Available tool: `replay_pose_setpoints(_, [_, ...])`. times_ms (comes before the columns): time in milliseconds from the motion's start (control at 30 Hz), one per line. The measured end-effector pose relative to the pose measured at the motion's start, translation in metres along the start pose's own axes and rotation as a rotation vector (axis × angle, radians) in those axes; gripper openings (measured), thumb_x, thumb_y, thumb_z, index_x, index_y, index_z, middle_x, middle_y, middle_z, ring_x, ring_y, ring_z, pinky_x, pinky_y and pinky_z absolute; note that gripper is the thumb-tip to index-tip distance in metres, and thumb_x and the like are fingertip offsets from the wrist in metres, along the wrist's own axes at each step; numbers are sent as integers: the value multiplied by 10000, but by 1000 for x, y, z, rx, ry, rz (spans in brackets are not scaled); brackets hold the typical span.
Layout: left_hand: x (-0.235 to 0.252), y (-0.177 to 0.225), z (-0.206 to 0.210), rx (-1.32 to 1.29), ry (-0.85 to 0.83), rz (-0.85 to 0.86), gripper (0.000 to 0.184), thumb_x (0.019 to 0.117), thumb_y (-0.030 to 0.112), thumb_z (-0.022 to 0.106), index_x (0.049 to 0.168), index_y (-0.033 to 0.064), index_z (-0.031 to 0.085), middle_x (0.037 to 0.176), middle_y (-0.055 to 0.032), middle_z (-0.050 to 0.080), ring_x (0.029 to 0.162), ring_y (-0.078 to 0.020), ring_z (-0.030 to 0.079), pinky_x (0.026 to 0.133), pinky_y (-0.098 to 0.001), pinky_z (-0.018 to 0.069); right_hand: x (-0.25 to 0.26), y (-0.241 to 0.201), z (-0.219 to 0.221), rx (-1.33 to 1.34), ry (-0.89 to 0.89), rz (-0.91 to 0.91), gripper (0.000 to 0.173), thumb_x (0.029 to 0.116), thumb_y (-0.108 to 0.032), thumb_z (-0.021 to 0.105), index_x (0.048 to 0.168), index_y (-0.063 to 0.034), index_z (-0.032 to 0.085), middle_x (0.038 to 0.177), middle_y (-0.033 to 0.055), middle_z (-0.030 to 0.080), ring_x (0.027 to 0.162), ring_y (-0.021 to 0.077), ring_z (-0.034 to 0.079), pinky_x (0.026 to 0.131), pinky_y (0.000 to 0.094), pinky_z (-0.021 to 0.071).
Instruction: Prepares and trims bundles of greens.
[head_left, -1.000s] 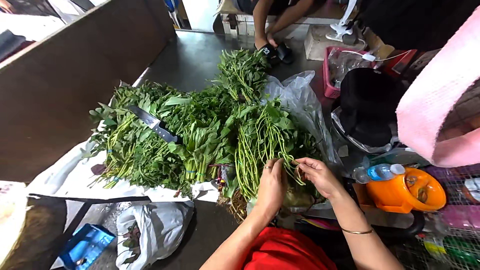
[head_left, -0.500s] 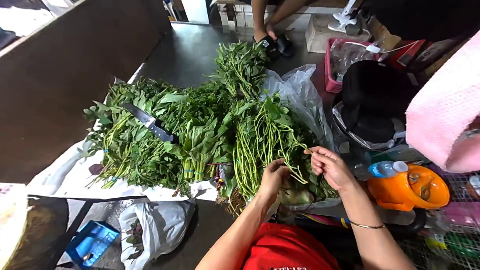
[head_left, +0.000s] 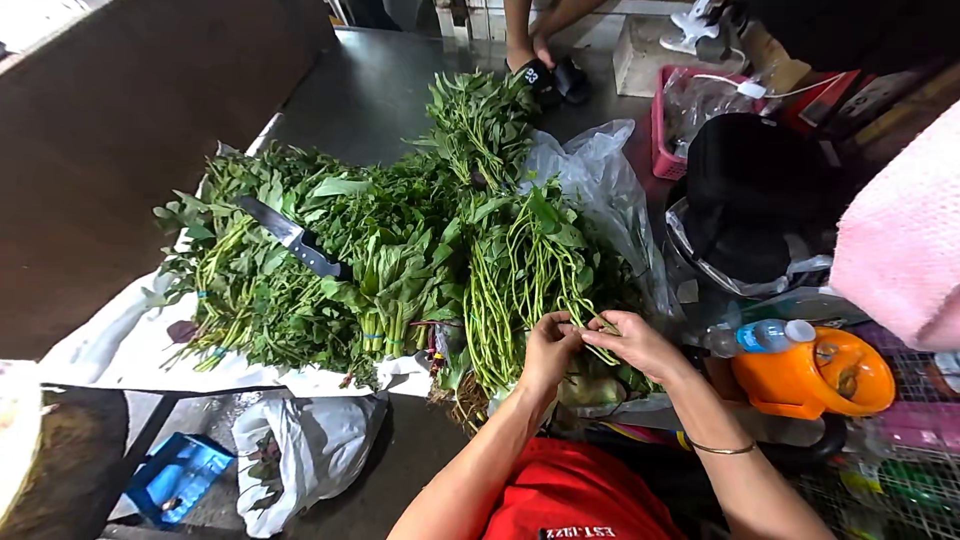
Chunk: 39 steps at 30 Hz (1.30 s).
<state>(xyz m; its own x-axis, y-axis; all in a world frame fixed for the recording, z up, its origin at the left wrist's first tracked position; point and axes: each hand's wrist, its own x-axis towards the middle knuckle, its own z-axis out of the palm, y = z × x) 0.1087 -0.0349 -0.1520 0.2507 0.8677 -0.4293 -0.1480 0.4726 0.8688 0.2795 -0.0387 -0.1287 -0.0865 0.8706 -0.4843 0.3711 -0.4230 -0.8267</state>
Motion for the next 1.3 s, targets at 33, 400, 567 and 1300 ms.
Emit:
replay_pose_setpoints(33, [0,-1,-1,7,-4,5,356,984,28,622,1320,-45,530,927,-72,682,732,-90,624,652,-246,519,1,1,-1,-24,-12,6,220,963,-214,716,1024,-13,650,778,-3,564,621,37,480,584,213,413])
replay_pose_setpoints(400, [-13,-9,-10,342,-55,181,342,1016,21,517,1350,-20,581,1325,-177,593,995,-174,699,864,-318,599,-6,-15,-34,66,-142,97,224,1124,-195,363,1055,-54,522,740,2,560,545,72,565,520,213,518])
replay_pose_setpoints(567, [-31,-7,-34,727,113,543,233,963,54,586,1151,-9,708,1067,-149,697,897,-197,699,808,-333,588,-6,-23,-45,76,-155,87,191,1114,-181,398,1071,-71,548,617,-84,353,455,-6,297,429,143,261])
replay_pose_setpoints(1300, [12,47,-25,1287,93,-61,544,985,334,628,1476,151,485,1238,-205,666,1146,-392,659,927,-586,528,-59,-111,-128,74,335,-142,356,1113,-357,369,855,-162,515,542,-94,316,378,-21,219,370,131,206])
